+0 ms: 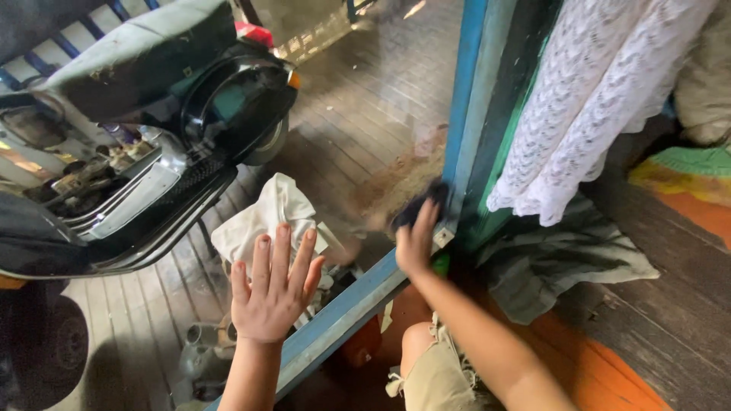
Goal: Clean the glass window pane using a cloth
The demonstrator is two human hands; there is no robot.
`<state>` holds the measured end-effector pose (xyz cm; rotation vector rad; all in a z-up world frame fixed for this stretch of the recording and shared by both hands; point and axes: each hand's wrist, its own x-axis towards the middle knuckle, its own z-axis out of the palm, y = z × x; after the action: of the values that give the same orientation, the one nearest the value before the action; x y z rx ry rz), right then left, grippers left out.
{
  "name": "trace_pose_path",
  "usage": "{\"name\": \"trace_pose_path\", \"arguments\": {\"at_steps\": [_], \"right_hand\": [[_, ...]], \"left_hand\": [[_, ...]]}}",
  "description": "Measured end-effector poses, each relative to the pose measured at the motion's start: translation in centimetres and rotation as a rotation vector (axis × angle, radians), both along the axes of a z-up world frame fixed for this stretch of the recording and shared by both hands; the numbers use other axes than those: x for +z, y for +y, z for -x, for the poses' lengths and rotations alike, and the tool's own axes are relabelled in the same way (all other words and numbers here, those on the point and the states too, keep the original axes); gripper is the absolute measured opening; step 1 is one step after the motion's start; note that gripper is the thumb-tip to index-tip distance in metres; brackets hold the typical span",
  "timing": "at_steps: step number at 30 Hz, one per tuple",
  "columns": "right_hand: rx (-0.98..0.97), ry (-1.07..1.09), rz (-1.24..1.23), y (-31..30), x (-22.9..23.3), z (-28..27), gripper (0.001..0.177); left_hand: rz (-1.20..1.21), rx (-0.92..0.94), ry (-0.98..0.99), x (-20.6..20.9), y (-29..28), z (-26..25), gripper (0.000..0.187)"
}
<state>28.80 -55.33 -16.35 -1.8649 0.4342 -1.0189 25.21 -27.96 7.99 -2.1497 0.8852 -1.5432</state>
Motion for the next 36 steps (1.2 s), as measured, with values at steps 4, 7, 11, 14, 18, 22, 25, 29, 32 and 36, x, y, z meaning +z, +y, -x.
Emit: {"name": "trace_pose_path", "arguments": {"at_steps": [4,7,11,14,18,22,25,29,32,36], "right_hand": [[0.003,-0.005,0.054,1.3,6.3,0.8,0.078],[0.022,-0.216,0.306,-1.5,17.5,1.5,0.068],[0.038,-0.391,0.511,-4.6,26.5,0.6,0.066],[-0.021,-0.391,0.432,-6.0,20.6,-1.0,0.070],[-0.074,-0.188,0.162,-3.9,9.3,-0.5,0.073],[-0.036,-0.116,0.010,-2.2,5.8,0.1,0.074],[-0.046,-0.082,-0.025,-1.6,10.0,-0.1,0.075],[-0.027,-0.277,0.269,-2.2,23.9,1.0,0.069],[0.069,-0.394,0.270,-2.9,26.8,0.5,0.064],[-0.146,-0.393,0.212,-3.7,16.2,-3.0,0.064]], "left_hand": [[0.001,-0.010,0.025,-0.5,0.7,-0.3,0.067],[-0.046,-0.051,0.003,-0.7,0.2,-0.7,0.070],[-0.027,0.010,-0.002,-0.5,0.0,-0.5,0.071],[-0.033,0.007,-0.010,-1.0,0.5,-1.0,0.070],[-0.004,-0.011,0.006,0.0,0.1,-0.1,0.067],[0.022,-0.009,0.015,0.6,-0.1,0.3,0.062],[0.007,-0.023,0.039,0.6,0.3,0.5,0.060],[0.009,-0.035,0.007,0.4,0.2,0.2,0.060],[0.007,-0.029,0.022,0.3,0.1,0.2,0.059],[0.007,-0.021,-0.003,0.4,-0.1,0.2,0.058]]}}
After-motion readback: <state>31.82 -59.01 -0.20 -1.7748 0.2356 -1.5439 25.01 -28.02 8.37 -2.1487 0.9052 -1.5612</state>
